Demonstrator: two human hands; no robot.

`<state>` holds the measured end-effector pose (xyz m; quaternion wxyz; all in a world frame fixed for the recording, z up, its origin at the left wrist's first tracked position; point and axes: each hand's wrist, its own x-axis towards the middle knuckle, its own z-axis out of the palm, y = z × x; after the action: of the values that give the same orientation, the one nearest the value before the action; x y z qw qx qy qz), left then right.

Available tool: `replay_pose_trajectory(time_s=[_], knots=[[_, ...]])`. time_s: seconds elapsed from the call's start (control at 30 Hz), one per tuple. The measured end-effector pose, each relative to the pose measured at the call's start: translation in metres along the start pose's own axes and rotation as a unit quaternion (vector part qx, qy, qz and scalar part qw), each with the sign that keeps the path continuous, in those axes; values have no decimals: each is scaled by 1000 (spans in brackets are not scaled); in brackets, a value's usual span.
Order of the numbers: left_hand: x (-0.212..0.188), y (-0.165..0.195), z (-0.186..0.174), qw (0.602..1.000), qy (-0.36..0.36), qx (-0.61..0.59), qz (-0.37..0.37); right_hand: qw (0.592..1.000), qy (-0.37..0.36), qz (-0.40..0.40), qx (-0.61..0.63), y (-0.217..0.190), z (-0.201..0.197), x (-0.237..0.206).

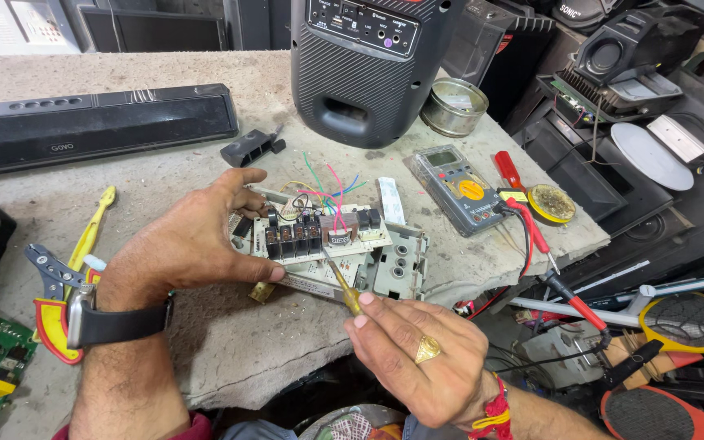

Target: The person uses a screwdriver to tighten screws on a small electronic component and then on a circuit board inside a metal enclosure. They manipulate wires and components within the enclosure while working at a cluttered workbench.

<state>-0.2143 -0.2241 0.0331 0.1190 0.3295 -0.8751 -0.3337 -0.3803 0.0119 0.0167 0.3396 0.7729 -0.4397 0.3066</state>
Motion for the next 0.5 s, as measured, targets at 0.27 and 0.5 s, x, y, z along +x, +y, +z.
replay_pose_trajectory(time_s=[0.27,0.5], knots=[[-2,2,0,1000,3,1,3,1000,-3,7,-1,2,3,10],[4,-21,9,995,14,-46,82,1000,5,5,-16,1,6,8]])
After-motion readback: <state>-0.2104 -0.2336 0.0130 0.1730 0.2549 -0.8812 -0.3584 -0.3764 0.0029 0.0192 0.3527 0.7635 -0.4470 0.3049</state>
